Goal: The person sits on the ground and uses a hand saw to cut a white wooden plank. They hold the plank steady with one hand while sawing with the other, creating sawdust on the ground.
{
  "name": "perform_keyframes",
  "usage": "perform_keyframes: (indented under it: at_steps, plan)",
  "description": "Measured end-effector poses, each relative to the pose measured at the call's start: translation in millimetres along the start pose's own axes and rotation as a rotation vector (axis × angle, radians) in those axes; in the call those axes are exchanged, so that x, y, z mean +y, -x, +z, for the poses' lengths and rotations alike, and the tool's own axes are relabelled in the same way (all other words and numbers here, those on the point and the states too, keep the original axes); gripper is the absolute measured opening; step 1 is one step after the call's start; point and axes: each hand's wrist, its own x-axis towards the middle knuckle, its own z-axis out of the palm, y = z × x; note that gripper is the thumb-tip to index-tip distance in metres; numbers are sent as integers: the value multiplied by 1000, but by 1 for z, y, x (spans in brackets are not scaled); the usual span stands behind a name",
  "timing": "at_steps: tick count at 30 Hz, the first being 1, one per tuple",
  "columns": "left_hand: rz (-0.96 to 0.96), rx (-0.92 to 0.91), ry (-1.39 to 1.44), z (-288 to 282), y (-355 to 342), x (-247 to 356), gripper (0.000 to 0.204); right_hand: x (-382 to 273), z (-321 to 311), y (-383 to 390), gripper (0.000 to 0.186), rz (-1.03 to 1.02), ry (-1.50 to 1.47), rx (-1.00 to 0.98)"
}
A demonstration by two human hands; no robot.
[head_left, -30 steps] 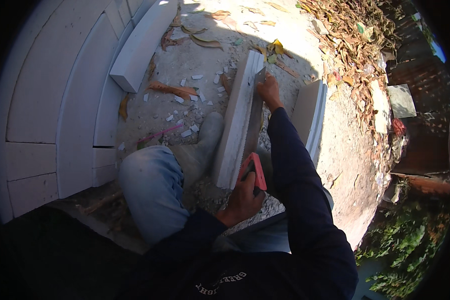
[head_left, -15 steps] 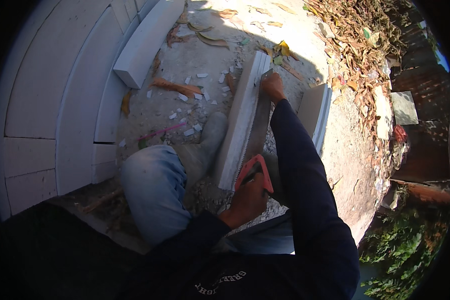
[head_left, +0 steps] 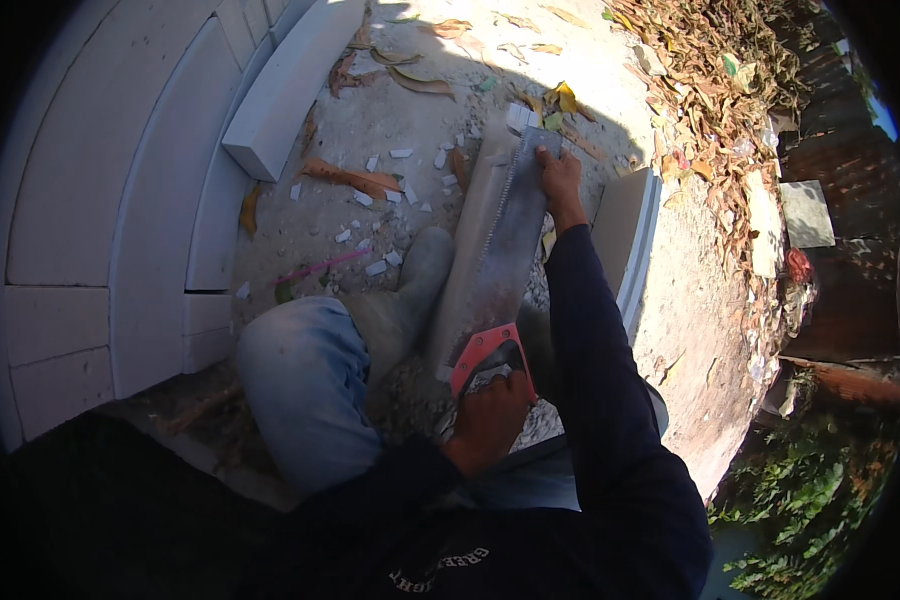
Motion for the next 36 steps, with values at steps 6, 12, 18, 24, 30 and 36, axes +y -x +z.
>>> perform_keyframes:
  at_steps: [6, 12, 18, 24, 30, 36]
  plan:
    - [-25, -64, 303, -4, -7, -4, 25, -3, -1, 3, 31, -54, 292, 25]
    - [-16, 37, 576, -8, -20, -10, 29, -7, 9, -12, 28, -153, 466, 67]
    - [26, 149, 651, -24, -49, -22, 32, -38, 25, -40, 27, -106, 617, 54]
    - [48, 147, 715, -26, -55, -35, 29, -38, 38, -39, 26, -45, 666, -4]
    - [-17, 72, 788, -30, -53, -31, 23, -34, 36, -39, 26, -46, 690, 39]
    - [10, 94, 789, -22, -55, -34, 24, -34, 35, -36, 27, -83, 683, 57]
